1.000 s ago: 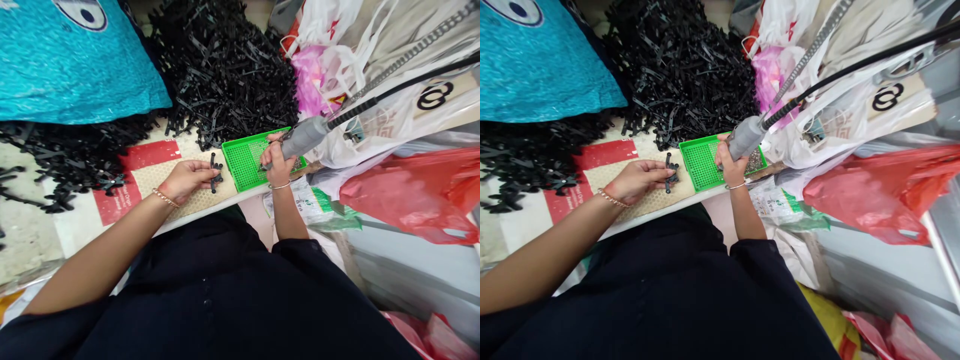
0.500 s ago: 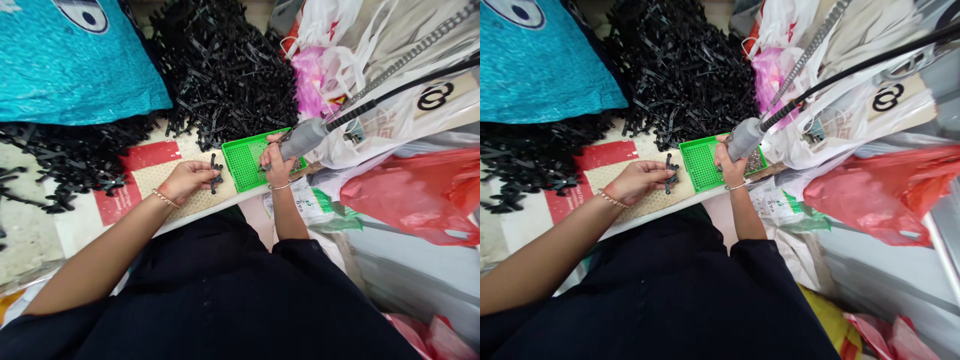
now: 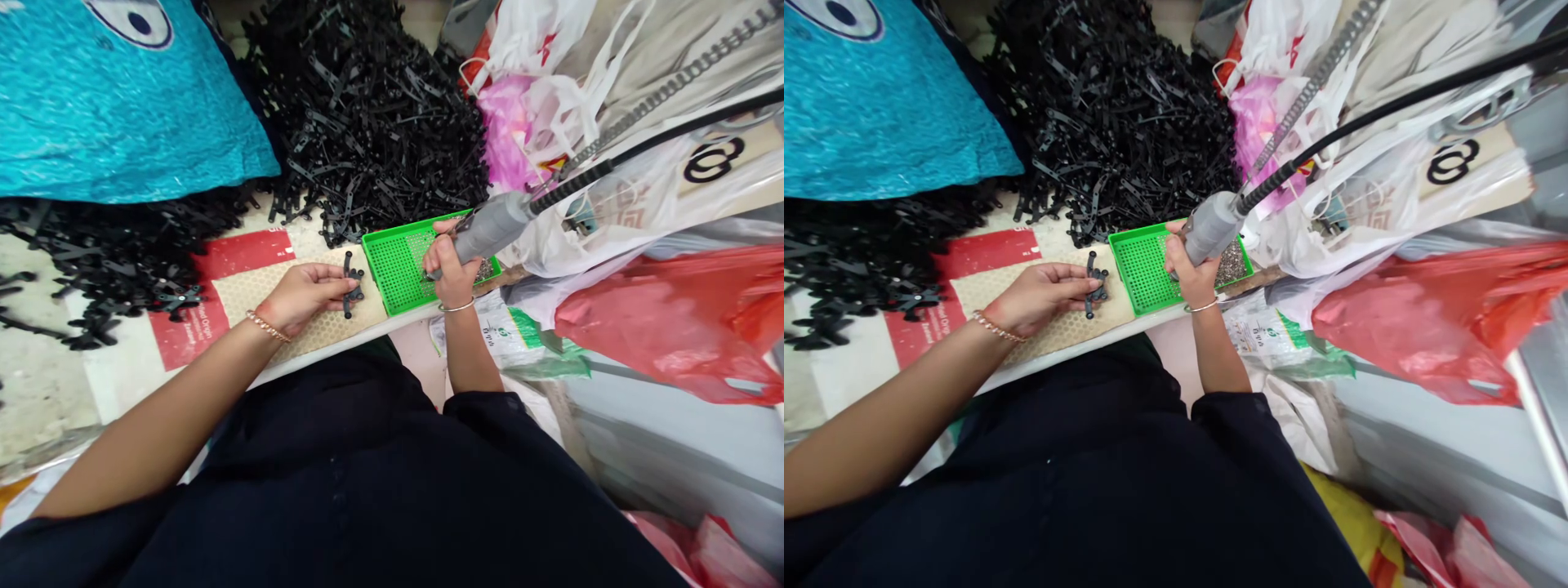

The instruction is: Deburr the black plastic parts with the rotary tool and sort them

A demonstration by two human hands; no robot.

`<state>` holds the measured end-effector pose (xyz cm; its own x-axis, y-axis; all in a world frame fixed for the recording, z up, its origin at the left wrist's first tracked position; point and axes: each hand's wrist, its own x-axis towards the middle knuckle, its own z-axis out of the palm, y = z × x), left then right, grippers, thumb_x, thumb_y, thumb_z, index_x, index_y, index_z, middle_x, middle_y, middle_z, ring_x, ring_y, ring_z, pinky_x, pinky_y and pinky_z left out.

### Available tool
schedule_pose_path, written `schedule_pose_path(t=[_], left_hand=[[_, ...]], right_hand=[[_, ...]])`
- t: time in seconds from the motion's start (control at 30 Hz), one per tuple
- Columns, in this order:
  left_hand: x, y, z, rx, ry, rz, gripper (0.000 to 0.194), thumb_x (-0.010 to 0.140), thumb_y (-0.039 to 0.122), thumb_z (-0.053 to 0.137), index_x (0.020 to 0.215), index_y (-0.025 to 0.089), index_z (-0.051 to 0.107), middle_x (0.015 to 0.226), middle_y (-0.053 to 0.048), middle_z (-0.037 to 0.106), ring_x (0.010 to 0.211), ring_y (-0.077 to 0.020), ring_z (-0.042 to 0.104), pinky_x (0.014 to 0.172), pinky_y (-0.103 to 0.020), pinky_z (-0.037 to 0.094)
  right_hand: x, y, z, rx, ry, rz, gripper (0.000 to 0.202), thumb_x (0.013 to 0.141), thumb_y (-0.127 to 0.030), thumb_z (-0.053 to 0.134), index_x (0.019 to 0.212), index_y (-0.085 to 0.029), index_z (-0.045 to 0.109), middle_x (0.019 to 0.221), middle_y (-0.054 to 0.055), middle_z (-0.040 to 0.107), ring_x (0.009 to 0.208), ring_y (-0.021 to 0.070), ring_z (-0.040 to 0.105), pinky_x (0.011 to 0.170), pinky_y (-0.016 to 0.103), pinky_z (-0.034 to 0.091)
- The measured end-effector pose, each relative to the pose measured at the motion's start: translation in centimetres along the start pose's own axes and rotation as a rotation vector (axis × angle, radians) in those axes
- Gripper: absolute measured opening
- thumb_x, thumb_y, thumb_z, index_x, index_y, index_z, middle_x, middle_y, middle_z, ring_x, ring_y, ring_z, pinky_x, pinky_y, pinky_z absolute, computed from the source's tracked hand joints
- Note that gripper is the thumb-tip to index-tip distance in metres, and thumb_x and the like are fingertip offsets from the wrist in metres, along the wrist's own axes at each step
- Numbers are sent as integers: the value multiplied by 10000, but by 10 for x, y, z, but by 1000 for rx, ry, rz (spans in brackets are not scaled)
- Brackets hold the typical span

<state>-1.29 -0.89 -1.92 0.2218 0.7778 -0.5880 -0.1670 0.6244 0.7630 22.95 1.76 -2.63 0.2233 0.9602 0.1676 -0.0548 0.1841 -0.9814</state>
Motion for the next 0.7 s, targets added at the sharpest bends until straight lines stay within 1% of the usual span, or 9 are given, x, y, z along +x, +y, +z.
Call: schedule_pose_path(t=[0.07,0.23,0.37,0.53,0.7], left_hand=[[0,0,0,-2,-4,2,366,568,294,1054,814,143,830,823,-110,823,691,-192,769,607,-256,628],[0,1,0,-1,-2,-12,387,570,288,1055,835,121,827,834,-117,821,714,-199,776,630,-268,635],[-2,4,1,18,-5,-25,417,561,298,1061,851,122,818,829,-98,820,714,-191,776,645,-264,637],[-2,4,0,27,-16,-39,469,546,321,1072,876,118,808,840,-80,817,729,-181,778,684,-273,645],[0,2,-2,33,-23,-34,479,556,327,1068,898,116,809,854,-85,818,738,-187,780,700,-289,646]], right_hand=[[0,-1,0,-15,8,4,598,740,-789,815,985,-266,660,597,-87,486,452,95,454,458,283,443],[0,-1,-3,27,11,1,562,752,-742,842,984,-262,666,600,-92,502,461,83,478,478,266,451],[1,-1,-2,65,6,3,549,756,-726,848,968,-260,651,565,-110,463,446,78,466,471,257,425],[2,-2,-1,103,32,0,564,718,-736,866,933,-267,639,521,-129,411,419,75,431,452,249,388],[2,-1,-1,126,21,-10,533,726,-699,880,933,-265,649,530,-128,419,420,67,422,455,242,381]])
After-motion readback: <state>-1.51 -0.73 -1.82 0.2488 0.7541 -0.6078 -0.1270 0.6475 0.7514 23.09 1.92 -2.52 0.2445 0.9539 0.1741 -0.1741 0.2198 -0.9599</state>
